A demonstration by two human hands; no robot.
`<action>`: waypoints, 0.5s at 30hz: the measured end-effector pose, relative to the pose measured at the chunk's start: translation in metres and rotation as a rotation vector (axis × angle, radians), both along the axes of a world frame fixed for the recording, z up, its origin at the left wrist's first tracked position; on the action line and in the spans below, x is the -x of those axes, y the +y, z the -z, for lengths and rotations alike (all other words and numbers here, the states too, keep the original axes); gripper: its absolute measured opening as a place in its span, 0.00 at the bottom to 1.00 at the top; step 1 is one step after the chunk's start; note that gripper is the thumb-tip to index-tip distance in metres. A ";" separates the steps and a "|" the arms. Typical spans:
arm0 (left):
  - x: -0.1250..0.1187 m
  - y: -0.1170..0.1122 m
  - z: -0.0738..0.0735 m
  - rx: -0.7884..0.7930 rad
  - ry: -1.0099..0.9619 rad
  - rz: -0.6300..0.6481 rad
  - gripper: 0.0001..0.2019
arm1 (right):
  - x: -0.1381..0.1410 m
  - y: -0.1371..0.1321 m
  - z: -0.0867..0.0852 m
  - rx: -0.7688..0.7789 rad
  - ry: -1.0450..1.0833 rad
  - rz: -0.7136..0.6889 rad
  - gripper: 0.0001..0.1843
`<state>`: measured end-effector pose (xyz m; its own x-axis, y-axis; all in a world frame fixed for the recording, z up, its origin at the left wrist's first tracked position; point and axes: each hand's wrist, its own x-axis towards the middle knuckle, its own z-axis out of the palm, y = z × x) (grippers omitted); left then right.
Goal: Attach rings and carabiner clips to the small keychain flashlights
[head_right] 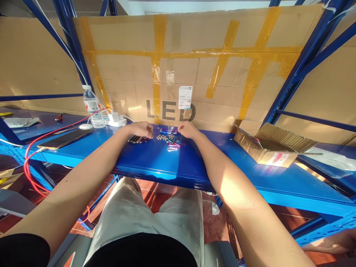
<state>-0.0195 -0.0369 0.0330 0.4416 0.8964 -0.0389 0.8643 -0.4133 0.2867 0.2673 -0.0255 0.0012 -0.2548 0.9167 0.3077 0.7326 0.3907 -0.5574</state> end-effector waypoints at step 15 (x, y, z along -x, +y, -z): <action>-0.013 0.003 0.007 0.016 -0.611 0.153 0.14 | 0.013 -0.014 -0.010 -0.107 -0.065 -0.033 0.07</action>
<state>-0.0068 -0.0340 0.0265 0.5114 0.8228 0.2480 0.4737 -0.5107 0.7174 0.2538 -0.0400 0.0112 -0.3070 0.8705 0.3847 0.7516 0.4697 -0.4630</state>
